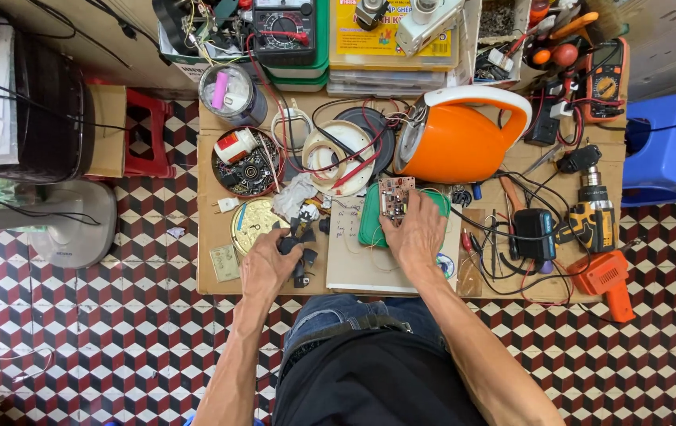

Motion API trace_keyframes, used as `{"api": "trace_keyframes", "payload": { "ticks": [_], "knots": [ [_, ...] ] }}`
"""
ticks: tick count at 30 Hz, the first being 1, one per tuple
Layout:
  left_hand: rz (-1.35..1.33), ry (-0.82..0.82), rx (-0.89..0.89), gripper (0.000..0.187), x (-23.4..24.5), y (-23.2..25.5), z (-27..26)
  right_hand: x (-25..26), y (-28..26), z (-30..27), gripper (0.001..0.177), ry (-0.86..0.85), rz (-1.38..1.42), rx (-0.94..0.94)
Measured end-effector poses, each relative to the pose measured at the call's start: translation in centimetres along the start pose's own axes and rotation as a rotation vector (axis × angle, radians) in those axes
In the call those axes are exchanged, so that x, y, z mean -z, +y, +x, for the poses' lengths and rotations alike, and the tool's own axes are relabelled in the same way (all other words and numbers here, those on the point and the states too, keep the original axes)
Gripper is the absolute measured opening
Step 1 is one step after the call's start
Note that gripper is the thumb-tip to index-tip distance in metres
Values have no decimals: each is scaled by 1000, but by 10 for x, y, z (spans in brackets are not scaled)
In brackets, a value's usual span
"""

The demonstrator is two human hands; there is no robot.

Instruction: Inspecting and handling various electronic circuit boards, a cooling fan, and bundles of wires at a repair workbench.

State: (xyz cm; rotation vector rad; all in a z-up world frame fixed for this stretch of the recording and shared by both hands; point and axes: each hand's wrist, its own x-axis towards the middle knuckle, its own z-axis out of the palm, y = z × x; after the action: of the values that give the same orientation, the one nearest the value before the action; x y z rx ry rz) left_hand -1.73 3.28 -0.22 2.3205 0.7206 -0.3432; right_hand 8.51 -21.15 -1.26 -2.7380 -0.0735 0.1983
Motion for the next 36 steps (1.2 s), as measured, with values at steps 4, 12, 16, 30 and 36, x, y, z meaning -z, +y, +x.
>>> {"api": "trace_keyframes", "payload": {
  "ticks": [4, 12, 16, 30, 36],
  "knots": [
    [-12, 5, -25, 51, 8, 5, -2, -5, 23, -4, 79, -37, -11, 128],
    [82, -104, -194, 48, -8, 21, -3, 4, 71, -4, 72, -152, -36, 544],
    [127, -85, -252, 47, -43, 2, 6, 38, 73, -18, 65, -41, 64, 432],
    [252, -241, -264, 45, -99, 12, 23, 33, 109, -85, 48, 9, 664, -326],
    [127, -53, -334, 41, -82, 29, 38, 37, 89, -86, 36, 32, 661, -371]
  ]
}}
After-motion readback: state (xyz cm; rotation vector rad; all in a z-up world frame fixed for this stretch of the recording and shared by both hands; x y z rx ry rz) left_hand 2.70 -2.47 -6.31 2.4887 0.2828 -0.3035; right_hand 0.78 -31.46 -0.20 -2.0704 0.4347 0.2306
